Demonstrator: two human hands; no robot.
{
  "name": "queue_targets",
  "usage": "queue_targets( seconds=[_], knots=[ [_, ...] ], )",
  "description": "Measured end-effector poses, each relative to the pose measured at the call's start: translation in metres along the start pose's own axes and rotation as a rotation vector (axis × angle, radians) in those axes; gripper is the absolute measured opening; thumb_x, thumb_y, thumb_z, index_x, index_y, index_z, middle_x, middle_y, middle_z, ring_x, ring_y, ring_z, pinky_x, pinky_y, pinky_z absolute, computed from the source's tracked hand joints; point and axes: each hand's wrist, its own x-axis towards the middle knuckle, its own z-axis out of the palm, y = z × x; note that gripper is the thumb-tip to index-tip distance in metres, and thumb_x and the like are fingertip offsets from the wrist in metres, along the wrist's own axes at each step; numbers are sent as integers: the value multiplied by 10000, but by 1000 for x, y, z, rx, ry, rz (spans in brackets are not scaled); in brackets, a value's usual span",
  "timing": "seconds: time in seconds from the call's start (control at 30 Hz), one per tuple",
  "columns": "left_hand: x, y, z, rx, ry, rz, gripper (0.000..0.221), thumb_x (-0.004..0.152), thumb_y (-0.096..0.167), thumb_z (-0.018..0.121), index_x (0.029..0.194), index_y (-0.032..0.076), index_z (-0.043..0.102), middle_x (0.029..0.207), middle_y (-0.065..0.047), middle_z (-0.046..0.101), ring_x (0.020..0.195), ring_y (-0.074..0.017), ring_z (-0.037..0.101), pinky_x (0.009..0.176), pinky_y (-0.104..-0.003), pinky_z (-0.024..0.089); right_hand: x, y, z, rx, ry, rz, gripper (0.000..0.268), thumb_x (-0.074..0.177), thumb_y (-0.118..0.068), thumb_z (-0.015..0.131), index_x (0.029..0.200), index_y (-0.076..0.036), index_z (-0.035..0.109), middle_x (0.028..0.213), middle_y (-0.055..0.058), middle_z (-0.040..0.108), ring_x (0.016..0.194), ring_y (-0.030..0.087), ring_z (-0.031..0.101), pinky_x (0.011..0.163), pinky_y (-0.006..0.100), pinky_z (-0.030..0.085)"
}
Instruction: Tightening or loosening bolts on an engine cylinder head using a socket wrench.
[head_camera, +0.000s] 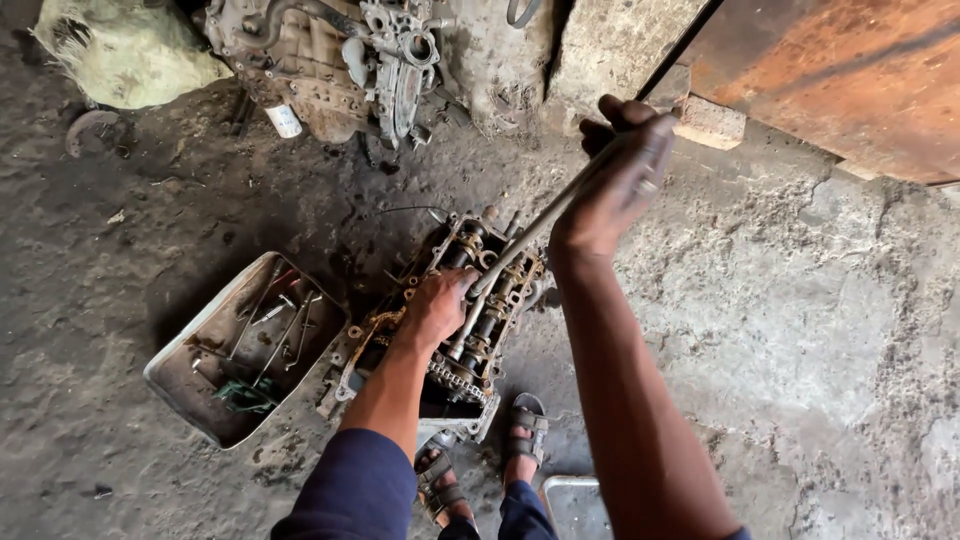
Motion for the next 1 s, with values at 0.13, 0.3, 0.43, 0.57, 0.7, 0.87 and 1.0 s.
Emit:
queue_targets(
  seconds=[0.13, 0.3, 0.43, 0.57, 0.7, 0.87, 1.0],
  knots=[
    [-1, -1, 0, -20, 55, 43, 542, 923, -172, 577, 1390, 100, 619, 1231, -170, 707, 571, -165, 689, 339, -246, 530, 23, -23, 1, 267, 151, 421, 543, 814, -649, 395, 856, -138, 573, 924, 170, 753, 736, 247, 632, 797, 382, 502],
    [-3, 4, -10, -118, 0, -26, 515, 978, -152, 507, 1408, 114, 603, 1192, -174, 701, 458, -114, 563, 303, -239, 449, 66, -27, 1, 132, -118, 1068, 453, 906, -588, 591, 820, -160, 466, 549, -60, 408, 497, 115, 394, 595, 303, 394],
    [-3, 6, -5, -117, 43, -28, 402, 1014, -105, 519, 1346, 86, 641, 1063, -158, 733, 446, -116, 589, 293, -235, 468, 75, -45, 20, -286, -410, 994, 547, 790, -512, 743, 1059, -109, 489, 613, -92, 386, 487, 44, 332, 626, 254, 417],
    [4, 0, -11, -111, 86, 50, 480, 918, -185, 572, 1316, 68, 659, 1240, -219, 698, 638, -169, 739, 361, -217, 587, 79, -30, 18, -1070, -813, 156, 293, 992, -279, 746, 1127, -57, 611, 824, -4, 634, 571, 69, 532, 500, 197, 512],
    [0, 3, -12, -113, 112, 105, 402, 930, -170, 590, 1268, 33, 672, 1149, -234, 724, 661, -216, 757, 390, -243, 633, 55, 4, -9, -821, -645, -648, 543, 1092, -529, 539, 723, -149, 418, 669, -24, 434, 594, 128, 394, 581, 299, 360],
    [-7, 10, -36, -122, -45, 64, 337, 887, -53, 621, 1147, 152, 680, 954, -91, 730, 963, -321, 736, 834, -439, 622, 17, 26, -3, -391, -212, -362, 368, 1069, -549, 433, 1071, -181, 444, 868, 26, 479, 768, 182, 534, 638, 289, 463],
    [-6, 7, -34, -98, -42, 45, 327, 886, -43, 627, 1136, 160, 684, 947, -70, 730, 949, -294, 738, 829, -416, 626, 11, -4, 15, 32, -8, 363, 744, 793, -847, 307, 924, -147, 525, 726, 54, 586, 605, 211, 564, 572, 324, 438]
  ],
)
